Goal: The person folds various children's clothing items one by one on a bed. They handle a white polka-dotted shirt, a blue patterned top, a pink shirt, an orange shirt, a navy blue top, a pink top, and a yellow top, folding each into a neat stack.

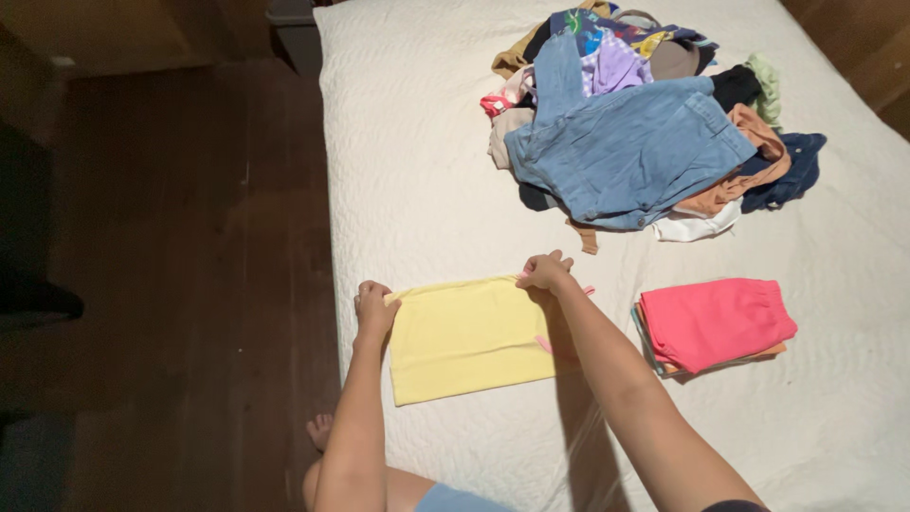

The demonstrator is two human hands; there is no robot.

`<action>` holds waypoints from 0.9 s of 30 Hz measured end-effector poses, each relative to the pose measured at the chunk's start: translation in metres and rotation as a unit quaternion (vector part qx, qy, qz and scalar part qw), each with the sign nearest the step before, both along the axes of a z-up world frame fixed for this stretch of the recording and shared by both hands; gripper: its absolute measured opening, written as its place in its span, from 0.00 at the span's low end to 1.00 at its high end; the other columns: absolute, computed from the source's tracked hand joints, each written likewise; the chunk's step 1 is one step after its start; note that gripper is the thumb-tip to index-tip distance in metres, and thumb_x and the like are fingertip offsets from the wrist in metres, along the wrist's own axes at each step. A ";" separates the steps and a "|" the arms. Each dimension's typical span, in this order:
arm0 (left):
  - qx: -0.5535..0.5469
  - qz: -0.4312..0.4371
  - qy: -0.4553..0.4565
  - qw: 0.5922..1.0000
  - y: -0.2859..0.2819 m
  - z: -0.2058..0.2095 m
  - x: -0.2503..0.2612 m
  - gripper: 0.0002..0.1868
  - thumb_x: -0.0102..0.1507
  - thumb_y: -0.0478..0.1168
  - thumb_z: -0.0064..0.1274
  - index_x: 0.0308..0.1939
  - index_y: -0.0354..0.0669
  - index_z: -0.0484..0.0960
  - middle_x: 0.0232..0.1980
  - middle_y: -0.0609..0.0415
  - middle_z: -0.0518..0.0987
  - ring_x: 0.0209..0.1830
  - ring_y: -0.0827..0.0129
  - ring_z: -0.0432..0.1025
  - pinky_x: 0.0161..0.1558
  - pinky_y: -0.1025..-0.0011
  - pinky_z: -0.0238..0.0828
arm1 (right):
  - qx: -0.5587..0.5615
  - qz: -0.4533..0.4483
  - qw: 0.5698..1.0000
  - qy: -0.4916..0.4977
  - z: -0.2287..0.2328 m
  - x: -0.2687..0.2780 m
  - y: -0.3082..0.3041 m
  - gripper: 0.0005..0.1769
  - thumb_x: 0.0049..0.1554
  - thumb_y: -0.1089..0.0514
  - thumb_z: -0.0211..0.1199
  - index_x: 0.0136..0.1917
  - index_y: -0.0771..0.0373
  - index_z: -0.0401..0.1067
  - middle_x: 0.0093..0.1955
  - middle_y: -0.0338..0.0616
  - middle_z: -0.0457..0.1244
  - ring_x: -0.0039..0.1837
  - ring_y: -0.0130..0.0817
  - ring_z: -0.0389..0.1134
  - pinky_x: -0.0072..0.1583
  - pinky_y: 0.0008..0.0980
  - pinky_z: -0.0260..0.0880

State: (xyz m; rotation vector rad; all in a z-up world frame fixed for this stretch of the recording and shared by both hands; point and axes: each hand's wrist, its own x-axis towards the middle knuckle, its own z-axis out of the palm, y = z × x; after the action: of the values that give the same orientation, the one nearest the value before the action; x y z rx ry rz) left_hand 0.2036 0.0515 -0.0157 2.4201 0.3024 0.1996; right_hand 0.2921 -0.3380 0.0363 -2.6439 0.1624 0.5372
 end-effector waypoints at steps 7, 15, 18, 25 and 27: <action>-0.154 0.010 -0.030 0.988 0.006 0.018 -0.035 0.13 0.54 0.38 0.67 0.39 0.40 0.82 0.44 0.47 0.81 0.45 0.54 0.76 0.48 0.63 0.74 | 0.095 0.052 0.980 -0.165 -0.002 -0.031 -0.014 0.17 0.41 0.46 0.80 0.41 0.53 0.80 0.59 0.52 0.62 0.64 0.55 0.59 0.64 0.53 0.63; 0.005 -0.003 -0.193 0.981 -0.022 0.078 -0.144 0.09 0.47 0.29 0.65 0.30 0.42 0.83 0.50 0.53 0.82 0.58 0.56 0.69 0.52 0.56 0.74 | 0.108 0.180 0.880 -0.425 0.025 -0.149 -0.033 0.12 0.49 0.62 0.70 0.47 0.63 0.72 0.61 0.46 0.66 0.72 0.51 0.60 0.70 0.54 0.56; -0.098 0.027 -0.123 0.987 -0.032 0.087 -0.165 0.09 0.50 0.25 0.58 0.31 0.41 0.82 0.55 0.51 0.78 0.65 0.55 0.67 0.44 0.69 0.83 | 0.074 0.194 0.878 -0.430 0.033 -0.180 -0.039 0.11 0.48 0.62 0.71 0.43 0.60 0.72 0.59 0.42 0.66 0.71 0.49 0.60 0.73 0.58 0.52; 0.027 0.020 -0.157 0.987 -0.037 0.083 -0.184 0.09 0.49 0.26 0.59 0.31 0.42 0.84 0.57 0.50 0.78 0.65 0.54 0.65 0.51 0.62 0.77 | 0.048 0.218 0.864 -0.451 0.044 -0.201 -0.032 0.11 0.46 0.63 0.71 0.43 0.60 0.72 0.57 0.42 0.66 0.69 0.48 0.61 0.76 0.66 0.48; 0.159 0.039 -0.176 0.971 -0.041 0.081 -0.192 0.10 0.49 0.28 0.58 0.30 0.47 0.86 0.57 0.52 0.78 0.65 0.55 0.65 0.59 0.55 0.72 | 0.042 0.215 0.858 -0.464 0.052 -0.208 -0.029 0.10 0.47 0.63 0.70 0.42 0.60 0.71 0.56 0.43 0.66 0.67 0.47 0.62 0.75 0.66 0.49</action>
State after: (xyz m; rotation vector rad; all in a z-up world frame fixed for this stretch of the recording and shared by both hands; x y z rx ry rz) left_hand 0.0119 0.0107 0.0654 2.6229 0.2158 0.7555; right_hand 0.0844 -0.3667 0.0887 -2.5348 -0.7343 -0.6294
